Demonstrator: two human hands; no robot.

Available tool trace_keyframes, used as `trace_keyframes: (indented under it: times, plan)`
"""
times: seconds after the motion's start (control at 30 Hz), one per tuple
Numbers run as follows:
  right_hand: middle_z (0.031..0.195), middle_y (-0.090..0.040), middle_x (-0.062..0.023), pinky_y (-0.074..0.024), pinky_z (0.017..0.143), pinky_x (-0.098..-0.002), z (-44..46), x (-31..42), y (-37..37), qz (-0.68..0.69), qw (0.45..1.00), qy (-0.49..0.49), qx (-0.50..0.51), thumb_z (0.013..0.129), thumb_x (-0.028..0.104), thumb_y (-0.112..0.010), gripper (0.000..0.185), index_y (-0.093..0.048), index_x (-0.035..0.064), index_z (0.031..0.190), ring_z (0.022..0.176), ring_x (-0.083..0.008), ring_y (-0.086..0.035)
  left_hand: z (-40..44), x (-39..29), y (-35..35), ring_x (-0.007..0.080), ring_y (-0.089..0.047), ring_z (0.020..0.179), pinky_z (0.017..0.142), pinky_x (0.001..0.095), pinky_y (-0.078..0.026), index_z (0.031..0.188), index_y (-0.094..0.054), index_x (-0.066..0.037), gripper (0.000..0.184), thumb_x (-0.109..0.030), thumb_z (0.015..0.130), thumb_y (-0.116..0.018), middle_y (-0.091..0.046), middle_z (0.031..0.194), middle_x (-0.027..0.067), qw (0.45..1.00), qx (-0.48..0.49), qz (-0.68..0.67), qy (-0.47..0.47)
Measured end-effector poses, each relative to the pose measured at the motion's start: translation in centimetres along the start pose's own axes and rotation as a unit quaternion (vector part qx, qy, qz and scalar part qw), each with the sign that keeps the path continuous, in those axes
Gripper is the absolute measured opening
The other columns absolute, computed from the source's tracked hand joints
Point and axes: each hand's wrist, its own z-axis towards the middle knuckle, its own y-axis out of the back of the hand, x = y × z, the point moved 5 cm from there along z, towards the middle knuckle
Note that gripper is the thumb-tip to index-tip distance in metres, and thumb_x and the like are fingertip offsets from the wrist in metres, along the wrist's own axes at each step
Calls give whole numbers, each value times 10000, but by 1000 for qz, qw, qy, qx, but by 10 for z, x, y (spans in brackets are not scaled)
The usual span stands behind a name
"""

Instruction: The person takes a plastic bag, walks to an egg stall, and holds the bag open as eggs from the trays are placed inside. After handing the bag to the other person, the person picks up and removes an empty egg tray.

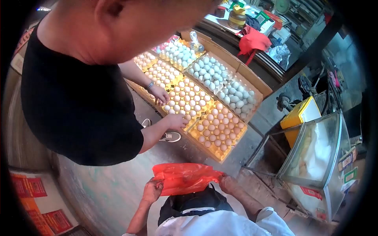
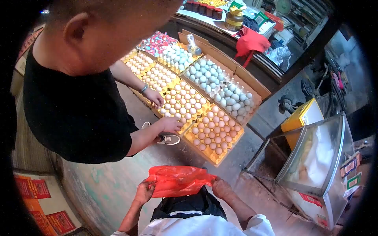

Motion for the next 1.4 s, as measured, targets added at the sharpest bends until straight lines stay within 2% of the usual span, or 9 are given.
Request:
trace_keyframes:
  times: [0.4, 0.47, 0.53, 0.63, 0.77, 0.83, 0.97, 1.23, 1.4]
  plan:
    - [1303, -511, -239, -489, 969, -439, 31, -6, 99, 96, 965, 79, -230, 901, 76, -587, 283, -585, 26, 1180, 1161, -401, -537, 22, 10, 16, 161, -588, 745, 745, 280, -491, 1149, -698, 10, 316, 61, 921, -484, -659, 825, 87, 982, -80, -172, -20]
    - [1266, -503, -201, -498, 892, -407, 54, -34, 114, 339, 882, 43, -324, 881, 23, -585, 260, -614, 33, 1139, 1099, -361, -557, 19, -33, 26, 60, -459, 645, 640, 207, -417, 1223, -675, -5, 346, 39, 987, -425, -520, 744, -39, 960, -18, -277, 31]
    - [1267, -482, -147, -494, 805, -352, 31, 4, 195, -28, 891, 57, -450, 908, 5, -542, 225, -651, 62, 1096, 993, -286, -583, 14, -68, 31, 41, -419, 631, 620, 189, -388, 1242, -670, -19, 355, 33, 998, -417, -480, 737, -61, 955, -27, -294, 11]
    - [1237, -525, -114, -496, 760, -322, 27, -11, 227, 33, 877, -51, -477, 941, 19, -508, 195, -670, 44, 1046, 923, -212, -594, 16, -80, 14, 37, -414, 645, 622, 191, -386, 1277, -651, -29, 353, 16, 1003, -433, -445, 744, -61, 939, -32, -341, -25]
    - [1218, -566, -76, -514, 730, -324, 41, -50, 216, 391, 861, -173, -277, 983, 117, -492, 209, -661, 49, 1085, 908, -183, -608, 40, -97, -12, 119, -554, 848, 777, 264, -467, 1296, -630, -33, 394, 38, 953, -449, -612, 957, 58, 952, -80, -272, -120]
    - [1119, -634, -43, -530, 719, -333, 44, -66, 204, 658, 679, -145, -292, 983, 217, -501, 265, -631, 66, 1158, 898, -177, -627, 58, -88, -37, 159, -601, 949, 845, 281, -477, 1300, -621, -21, 395, 37, 949, -447, -659, 1061, 103, 944, -50, -317, -78]
    - [1042, -661, -40, -538, 745, -344, 41, -56, 222, 776, 557, -142, -261, 966, 296, -514, 329, -590, 82, 1204, 892, -188, -632, 83, -99, -50, 186, -613, 1029, 906, 304, -474, 1256, -604, 19, 331, 13, 963, -451, -659, 1111, 140, 930, -109, -337, -103]
    - [894, -610, -91, -504, 606, -292, 112, -140, 266, 783, 590, -74, -183, 912, -29, -462, 234, -559, 5, 1123, 698, -173, -589, 104, -151, -99, 238, -581, 1169, 1007, 345, -455, 1361, -512, 5, 476, 87, 895, -459, -599, 1260, 156, 943, -187, -259, -90]
    - [895, -602, -68, -455, 561, -252, 136, -144, 327, 802, 584, 27, -123, 933, -19, -482, 320, -547, 1, 1246, 661, -124, -539, 95, -179, -139, 185, -572, 1172, 1001, 292, -453, 1406, -472, -17, 531, 105, 890, -469, -575, 1315, 106, 859, -167, -478, 82]
